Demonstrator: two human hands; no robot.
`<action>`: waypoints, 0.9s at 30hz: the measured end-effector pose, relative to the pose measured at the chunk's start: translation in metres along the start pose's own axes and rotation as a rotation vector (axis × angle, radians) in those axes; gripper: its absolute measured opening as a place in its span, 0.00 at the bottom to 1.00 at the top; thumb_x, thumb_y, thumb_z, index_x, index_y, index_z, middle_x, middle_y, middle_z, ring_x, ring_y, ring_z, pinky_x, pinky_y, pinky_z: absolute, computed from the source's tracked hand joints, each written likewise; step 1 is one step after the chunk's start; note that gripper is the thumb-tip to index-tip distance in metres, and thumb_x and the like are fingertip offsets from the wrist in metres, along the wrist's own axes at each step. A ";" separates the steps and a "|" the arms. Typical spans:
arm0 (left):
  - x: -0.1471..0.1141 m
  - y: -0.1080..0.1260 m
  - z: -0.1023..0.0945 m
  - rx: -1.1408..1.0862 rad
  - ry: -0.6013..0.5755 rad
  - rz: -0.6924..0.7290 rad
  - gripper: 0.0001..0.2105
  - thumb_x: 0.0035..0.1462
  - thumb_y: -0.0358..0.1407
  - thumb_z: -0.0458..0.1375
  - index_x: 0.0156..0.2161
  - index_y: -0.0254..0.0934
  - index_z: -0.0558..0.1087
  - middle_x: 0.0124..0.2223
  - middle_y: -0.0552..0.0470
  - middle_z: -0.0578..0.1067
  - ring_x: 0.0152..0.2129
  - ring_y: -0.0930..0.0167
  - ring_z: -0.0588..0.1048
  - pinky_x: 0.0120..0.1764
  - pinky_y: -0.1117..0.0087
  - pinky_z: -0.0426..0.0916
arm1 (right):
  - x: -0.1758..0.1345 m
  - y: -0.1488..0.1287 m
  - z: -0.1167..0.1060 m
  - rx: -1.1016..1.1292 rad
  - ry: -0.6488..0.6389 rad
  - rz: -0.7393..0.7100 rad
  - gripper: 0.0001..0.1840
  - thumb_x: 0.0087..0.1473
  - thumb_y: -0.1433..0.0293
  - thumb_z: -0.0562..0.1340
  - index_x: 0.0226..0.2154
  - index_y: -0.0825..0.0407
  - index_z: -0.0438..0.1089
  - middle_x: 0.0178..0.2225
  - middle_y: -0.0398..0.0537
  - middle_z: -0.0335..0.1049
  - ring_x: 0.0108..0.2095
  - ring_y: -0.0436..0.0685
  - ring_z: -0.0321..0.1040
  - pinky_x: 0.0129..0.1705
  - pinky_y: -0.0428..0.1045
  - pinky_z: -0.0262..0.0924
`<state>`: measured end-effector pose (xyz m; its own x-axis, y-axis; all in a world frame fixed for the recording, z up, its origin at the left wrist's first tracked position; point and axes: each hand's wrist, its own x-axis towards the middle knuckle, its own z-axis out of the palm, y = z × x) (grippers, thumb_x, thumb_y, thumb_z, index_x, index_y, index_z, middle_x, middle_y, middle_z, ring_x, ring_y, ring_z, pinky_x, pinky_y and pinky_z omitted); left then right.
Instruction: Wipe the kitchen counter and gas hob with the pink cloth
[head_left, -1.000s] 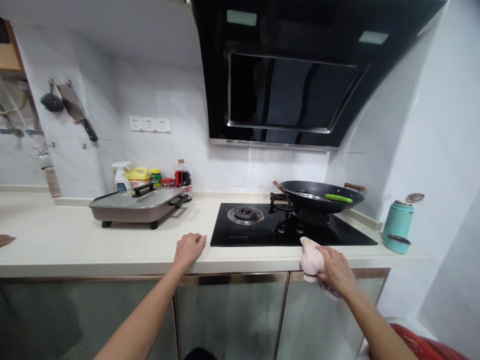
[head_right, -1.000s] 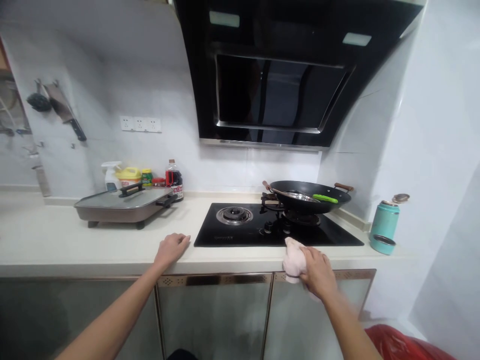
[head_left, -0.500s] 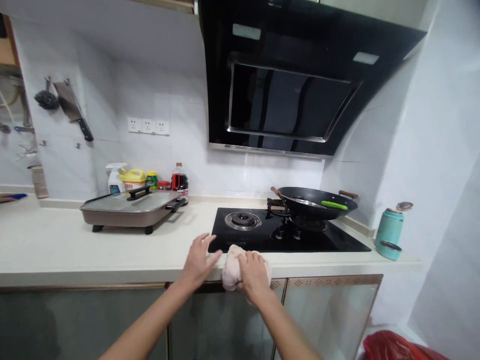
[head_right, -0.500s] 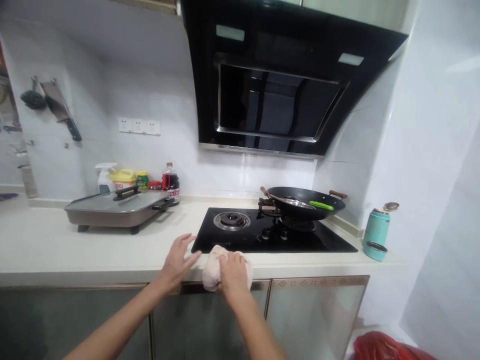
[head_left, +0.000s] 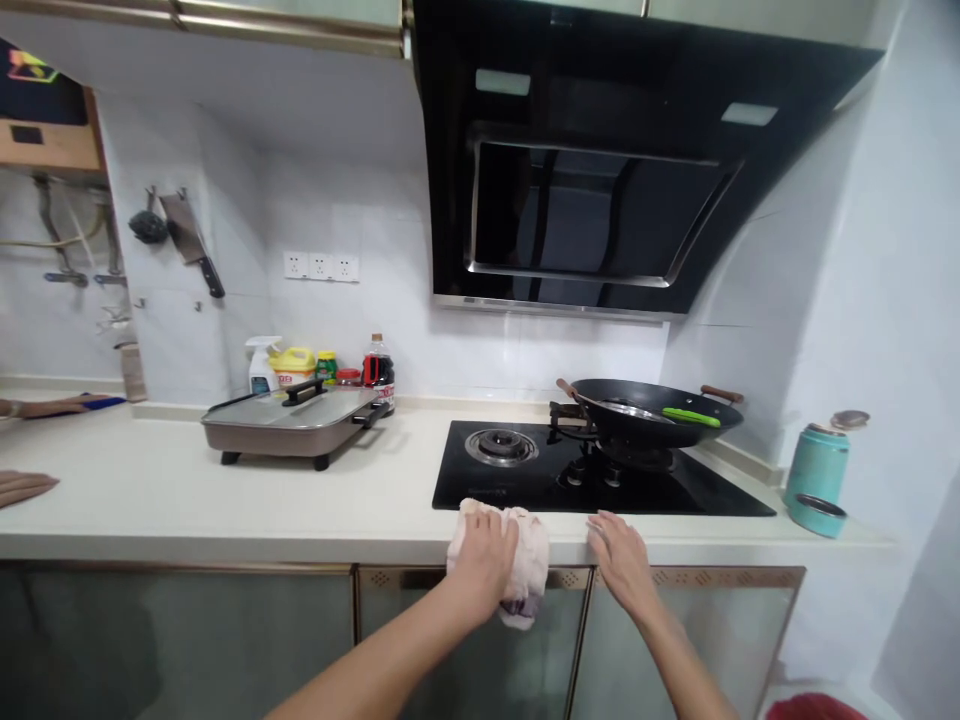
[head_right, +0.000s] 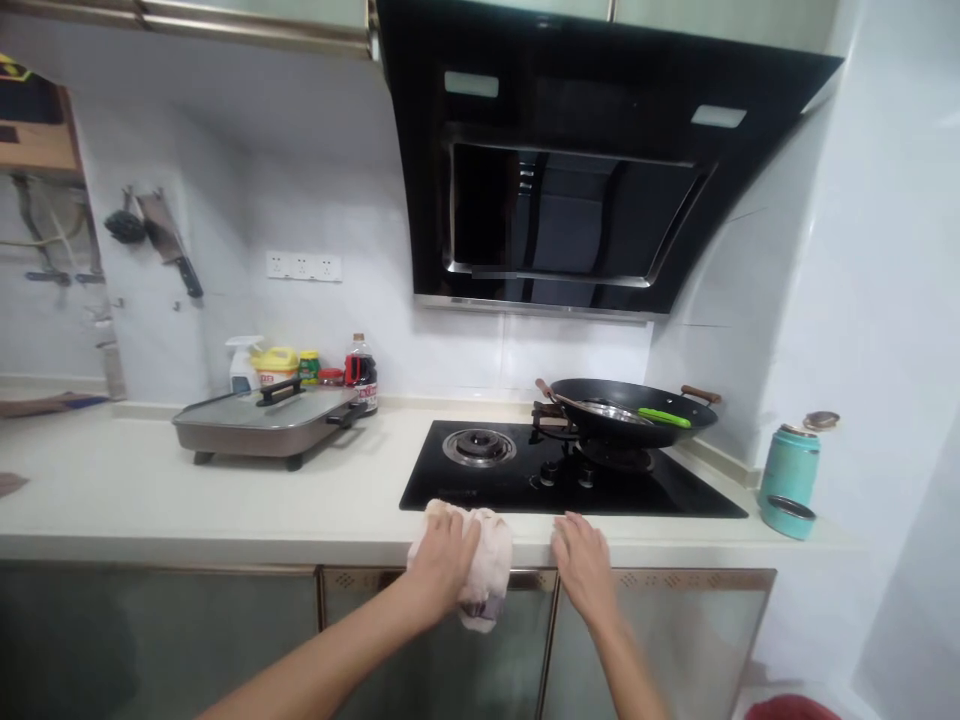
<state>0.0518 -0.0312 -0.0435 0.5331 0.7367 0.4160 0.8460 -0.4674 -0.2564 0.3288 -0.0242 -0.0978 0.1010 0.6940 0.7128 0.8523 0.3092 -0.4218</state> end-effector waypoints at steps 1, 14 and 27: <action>0.006 0.011 -0.001 0.027 -0.017 -0.030 0.49 0.43 0.54 0.75 0.67 0.34 0.66 0.58 0.29 0.73 0.55 0.41 0.69 0.60 0.37 0.54 | -0.004 0.009 0.002 -0.086 0.006 -0.026 0.24 0.68 0.59 0.48 0.53 0.49 0.73 0.58 0.56 0.70 0.63 0.67 0.63 0.69 0.69 0.48; 0.038 0.069 0.031 -0.011 0.289 0.161 0.18 0.69 0.36 0.52 0.61 0.36 0.69 0.48 0.38 0.76 0.45 0.54 0.73 0.54 0.42 0.62 | -0.021 0.043 0.027 -0.447 0.175 -0.237 0.26 0.71 0.61 0.47 0.55 0.56 0.73 0.56 0.61 0.73 0.60 0.66 0.64 0.63 0.63 0.53; -0.083 -0.123 0.016 -0.075 0.149 0.027 0.39 0.52 0.46 0.69 0.68 0.44 0.63 0.58 0.42 0.74 0.57 0.53 0.69 0.67 0.41 0.46 | -0.022 0.038 0.016 -0.440 0.178 -0.307 0.24 0.71 0.61 0.48 0.55 0.54 0.72 0.54 0.58 0.75 0.56 0.67 0.67 0.60 0.61 0.56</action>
<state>-0.0962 -0.0273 -0.0611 0.5441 0.6454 0.5362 0.8257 -0.5254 -0.2054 0.3510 -0.0169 -0.1388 -0.1326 0.4831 0.8655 0.9861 0.1527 0.0659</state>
